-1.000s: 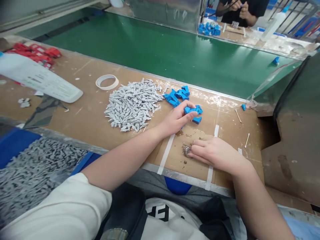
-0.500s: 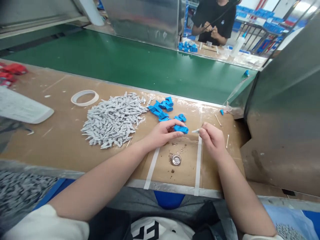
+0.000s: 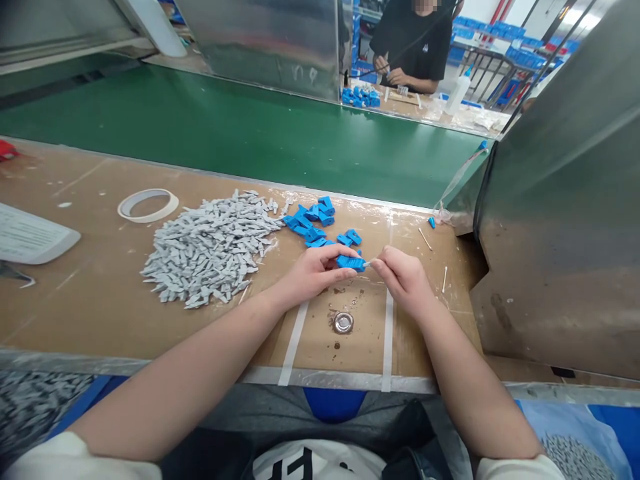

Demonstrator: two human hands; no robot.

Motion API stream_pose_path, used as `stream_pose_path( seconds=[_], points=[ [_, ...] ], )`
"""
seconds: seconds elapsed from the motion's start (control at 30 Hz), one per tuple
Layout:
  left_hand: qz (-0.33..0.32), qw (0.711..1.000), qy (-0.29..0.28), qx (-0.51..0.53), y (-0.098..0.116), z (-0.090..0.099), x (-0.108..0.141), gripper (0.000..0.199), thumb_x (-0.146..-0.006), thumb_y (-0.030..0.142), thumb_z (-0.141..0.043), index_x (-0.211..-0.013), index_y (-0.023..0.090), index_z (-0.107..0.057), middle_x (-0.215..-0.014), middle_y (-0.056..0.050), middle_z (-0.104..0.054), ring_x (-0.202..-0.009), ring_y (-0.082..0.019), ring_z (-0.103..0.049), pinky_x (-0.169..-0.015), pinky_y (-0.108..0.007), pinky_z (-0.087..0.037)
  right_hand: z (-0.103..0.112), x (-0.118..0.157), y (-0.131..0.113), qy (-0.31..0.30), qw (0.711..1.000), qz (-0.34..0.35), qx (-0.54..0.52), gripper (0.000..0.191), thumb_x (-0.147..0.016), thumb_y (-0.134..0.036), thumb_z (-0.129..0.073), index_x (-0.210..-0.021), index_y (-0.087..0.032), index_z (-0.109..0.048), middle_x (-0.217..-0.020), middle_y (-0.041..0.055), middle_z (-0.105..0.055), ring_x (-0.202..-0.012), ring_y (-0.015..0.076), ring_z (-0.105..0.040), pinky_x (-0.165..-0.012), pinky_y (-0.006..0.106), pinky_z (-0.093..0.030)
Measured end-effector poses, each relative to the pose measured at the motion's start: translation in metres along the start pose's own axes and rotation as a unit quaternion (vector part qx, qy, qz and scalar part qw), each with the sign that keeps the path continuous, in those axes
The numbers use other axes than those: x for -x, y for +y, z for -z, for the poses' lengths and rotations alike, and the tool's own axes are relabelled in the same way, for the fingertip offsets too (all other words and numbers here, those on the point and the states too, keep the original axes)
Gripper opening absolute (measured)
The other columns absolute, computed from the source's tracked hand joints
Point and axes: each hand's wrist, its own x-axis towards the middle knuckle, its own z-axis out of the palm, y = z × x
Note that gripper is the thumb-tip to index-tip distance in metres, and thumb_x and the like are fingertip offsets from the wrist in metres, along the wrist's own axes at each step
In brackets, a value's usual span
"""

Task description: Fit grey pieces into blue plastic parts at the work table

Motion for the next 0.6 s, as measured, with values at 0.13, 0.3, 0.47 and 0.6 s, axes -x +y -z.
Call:
stream_pose_path(
  seconds=[0.13,0.3,0.47,0.6],
  points=[
    [-0.005,1.0,0.006,0.022,-0.003,-0.004,0.0,0.037,-0.086,0.047,-0.075,-0.109,0.018,-0.073,-0.081,-0.001,-0.07,-0.066,-0.013,-0.062,-0.062,-0.024,-0.05,-0.009,0.0,0.001,0.0,1.0,0.003,0.026,0.032,-0.107,-0.035,-0.048,-0.078,-0.021,-0.05,-0.07,-0.0022,-0.045,-0.061,0.012,-0.043,-0.06,0.027,-0.033],
    [-0.021,0.999,0.04,0.017,-0.009,-0.008,0.002,0.038,-0.088,0.049,-0.074,-0.109,0.018,-0.074,-0.084,-0.003,-0.073,-0.073,-0.016,-0.068,-0.068,-0.027,-0.054,-0.024,0.002,0.003,0.022,0.999,-0.041,0.023,0.037,-0.108,-0.04,-0.044,-0.076,-0.022,-0.047,-0.068,-0.0027,-0.044,-0.061,0.0126,-0.042,-0.059,0.027,-0.033],
    [-0.021,0.998,0.061,0.0,-0.014,-0.012,0.001,0.039,-0.087,0.05,-0.074,-0.109,0.018,-0.074,-0.09,-0.003,-0.074,-0.078,-0.017,-0.068,-0.074,-0.029,-0.054,-0.031,0.005,0.002,0.02,0.996,-0.081,0.016,0.037,-0.108,-0.043,-0.043,-0.077,-0.022,-0.046,-0.069,-0.0029,-0.044,-0.062,0.0135,-0.043,-0.061,0.026,-0.034],
    [-0.027,0.998,0.044,-0.022,-0.009,-0.009,-0.006,0.036,-0.092,0.047,-0.07,-0.114,0.019,-0.071,-0.1,-0.004,-0.074,-0.084,-0.017,-0.067,-0.079,-0.03,-0.054,-0.026,0.001,0.003,0.016,0.995,-0.096,0.037,0.039,-0.106,-0.048,-0.046,-0.079,-0.022,-0.052,-0.069,-0.0024,-0.048,-0.063,0.0142,-0.046,-0.063,0.027,-0.035]
  ],
)
